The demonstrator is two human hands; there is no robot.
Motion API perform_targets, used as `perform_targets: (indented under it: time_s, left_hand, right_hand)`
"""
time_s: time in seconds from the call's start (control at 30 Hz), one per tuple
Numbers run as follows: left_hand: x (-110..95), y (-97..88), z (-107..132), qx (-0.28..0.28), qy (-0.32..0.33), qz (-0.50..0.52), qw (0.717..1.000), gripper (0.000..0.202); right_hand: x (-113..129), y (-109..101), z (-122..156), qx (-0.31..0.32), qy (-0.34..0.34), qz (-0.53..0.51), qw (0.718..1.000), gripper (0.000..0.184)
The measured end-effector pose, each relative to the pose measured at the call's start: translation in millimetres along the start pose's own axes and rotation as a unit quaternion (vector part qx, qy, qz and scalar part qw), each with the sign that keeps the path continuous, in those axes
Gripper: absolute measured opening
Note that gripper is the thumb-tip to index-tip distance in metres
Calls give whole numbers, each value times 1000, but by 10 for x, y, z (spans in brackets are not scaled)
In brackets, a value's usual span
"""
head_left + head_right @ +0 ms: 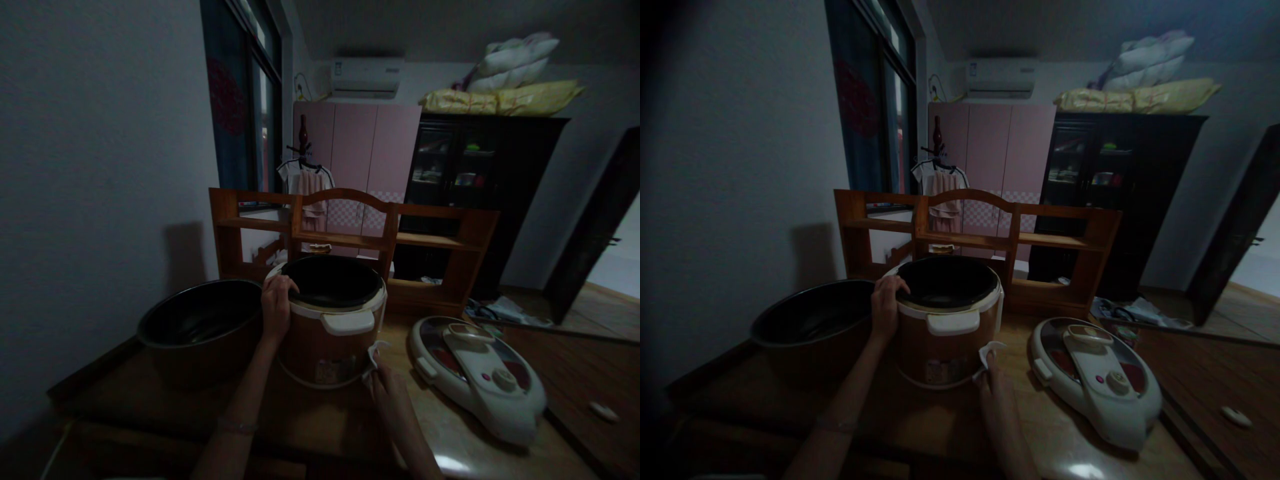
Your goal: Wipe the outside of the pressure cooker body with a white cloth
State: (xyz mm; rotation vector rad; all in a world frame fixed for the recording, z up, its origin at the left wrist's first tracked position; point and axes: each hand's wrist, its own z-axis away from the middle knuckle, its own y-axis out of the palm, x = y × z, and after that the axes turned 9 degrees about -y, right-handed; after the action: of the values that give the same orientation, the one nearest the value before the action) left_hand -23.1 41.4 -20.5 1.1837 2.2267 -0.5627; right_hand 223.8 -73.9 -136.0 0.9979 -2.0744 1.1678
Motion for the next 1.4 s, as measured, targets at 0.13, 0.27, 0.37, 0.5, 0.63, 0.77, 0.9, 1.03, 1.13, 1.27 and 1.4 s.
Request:
perform_targets:
  time_s: [0.13,0.27,0.37,0.5,0.63,0.77,0.9,1.03,1.13,1.27,1.4]
  left_hand:
    - [16,4,-4,-1,1,-5,1000,48]
    - [25,3,-6,6,-1,-7,1000,49]
    - [18,-1,-6,5,-9,-7,1000,48]
    - [9,-2,-2,5,-9,0,1000,49]
    - [15,2,3,1,-6,4,1000,48]
    - [16,0,3,4,-3,-3,1000,49]
    - [11,-3,3,1,-1,0,1000,49]
    - [15,2,3,0,-7,-2,1000,50]
    - [20,7,2,-1,-12,-3,1000,51]
    - [22,4,-3,3,-3,-3,1000,49]
    - [18,-1,-2,5,4,-8,1000,48]
  right_hand:
    - [147,-3,50,-39,-41,-7,998,52]
    - [355,-21,24,-73,-77,-17,994,53]
    - [445,-36,-58,-89,-93,-13,992,54]
    - [436,-48,-171,-97,-85,-15,991,55]
    - [392,-57,-220,-102,-81,-19,991,55]
    - [377,-47,-247,-117,-92,-26,989,56]
    - [353,-22,-264,-116,-95,-23,988,56]
    - [294,-16,-255,-109,-80,-31,990,56]
    - [231,-20,-237,-107,-67,-23,992,56]
    - [120,-6,-194,-94,-54,-6,994,57]
    - [-33,33,-146,-68,-18,22,997,61]
